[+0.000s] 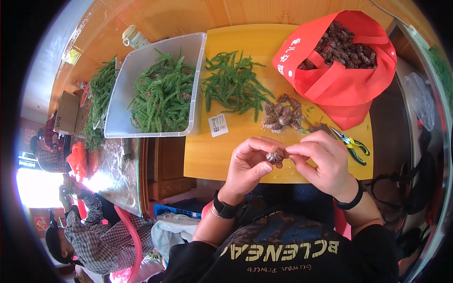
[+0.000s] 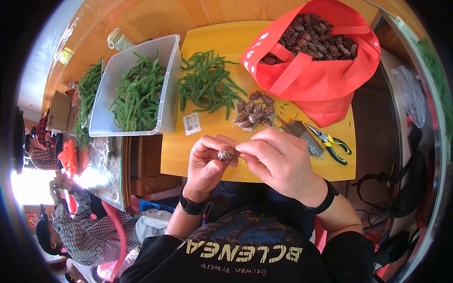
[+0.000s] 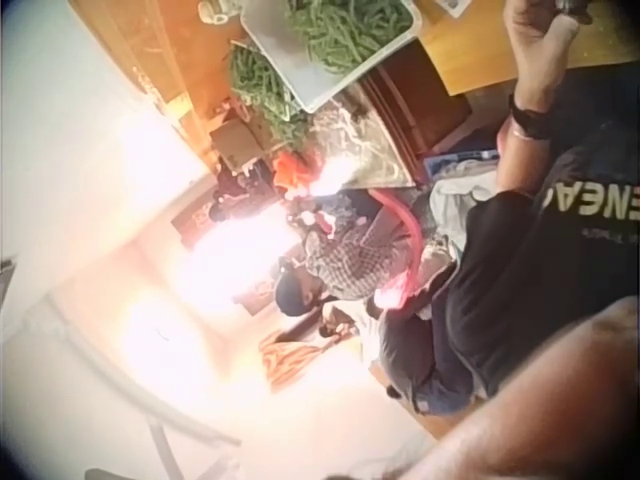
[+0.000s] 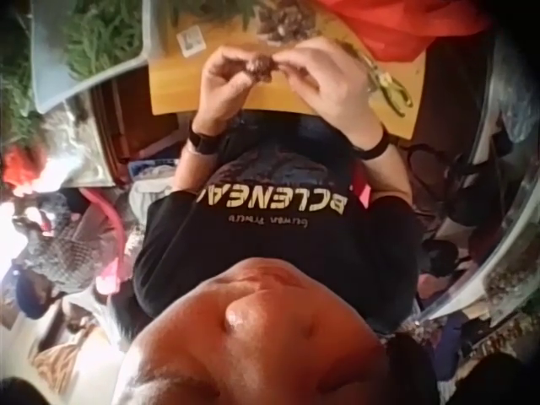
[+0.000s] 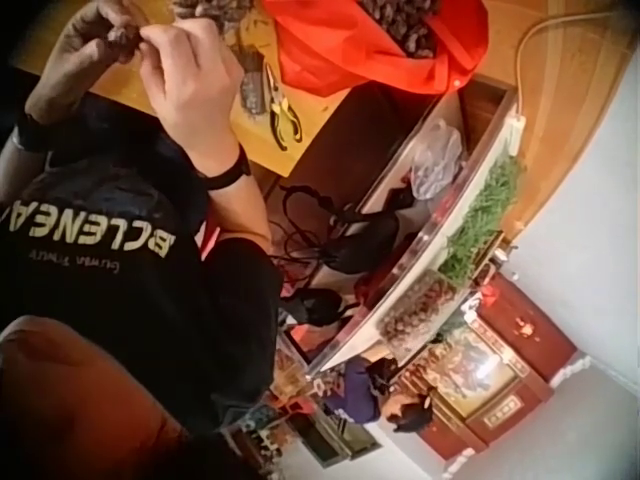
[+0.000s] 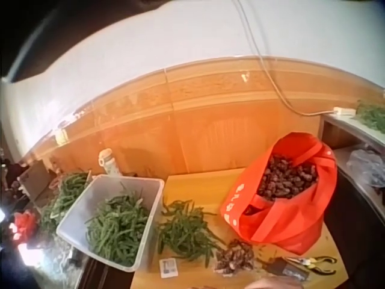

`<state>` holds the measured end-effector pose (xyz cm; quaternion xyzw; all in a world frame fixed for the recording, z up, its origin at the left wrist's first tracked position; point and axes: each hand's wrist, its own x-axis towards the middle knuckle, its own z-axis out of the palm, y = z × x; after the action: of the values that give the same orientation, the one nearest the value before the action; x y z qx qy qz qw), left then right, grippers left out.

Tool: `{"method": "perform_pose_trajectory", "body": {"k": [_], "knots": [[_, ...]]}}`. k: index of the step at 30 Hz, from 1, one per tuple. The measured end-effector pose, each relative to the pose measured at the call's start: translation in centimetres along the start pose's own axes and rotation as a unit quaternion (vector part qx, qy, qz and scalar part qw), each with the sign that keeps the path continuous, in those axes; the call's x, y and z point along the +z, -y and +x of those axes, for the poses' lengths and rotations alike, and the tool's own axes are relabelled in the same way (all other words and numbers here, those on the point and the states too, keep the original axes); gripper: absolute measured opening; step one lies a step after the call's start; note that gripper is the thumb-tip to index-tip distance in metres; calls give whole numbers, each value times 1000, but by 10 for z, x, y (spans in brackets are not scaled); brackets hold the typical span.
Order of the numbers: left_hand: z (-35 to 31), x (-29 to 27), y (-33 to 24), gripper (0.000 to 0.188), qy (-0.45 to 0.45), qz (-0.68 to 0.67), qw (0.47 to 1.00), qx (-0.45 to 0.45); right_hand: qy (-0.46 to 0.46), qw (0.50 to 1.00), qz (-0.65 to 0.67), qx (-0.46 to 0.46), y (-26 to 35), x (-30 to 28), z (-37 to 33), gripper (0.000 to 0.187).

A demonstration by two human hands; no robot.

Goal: Trimming green plant stems and sorting them alongside brown roots using hand cutters.

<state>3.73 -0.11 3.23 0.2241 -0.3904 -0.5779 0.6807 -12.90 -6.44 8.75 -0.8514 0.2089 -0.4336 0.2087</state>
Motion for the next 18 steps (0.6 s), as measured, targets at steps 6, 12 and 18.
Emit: {"method": "perform_pose_trajectory", "body": {"k": [6,12,18], "knots": [[0,-1,-3,33,-3,10,1000,-25,19,999,-30,-23,-2,-5,7,29],[1,-4,-4,33,16,8,999,-32,23,998,-14,-54,-8,-4,9,28],[1,-8,-5,33,6,-10,998,-55,47,995,-14,-90,-12,-7,13,27]]}}
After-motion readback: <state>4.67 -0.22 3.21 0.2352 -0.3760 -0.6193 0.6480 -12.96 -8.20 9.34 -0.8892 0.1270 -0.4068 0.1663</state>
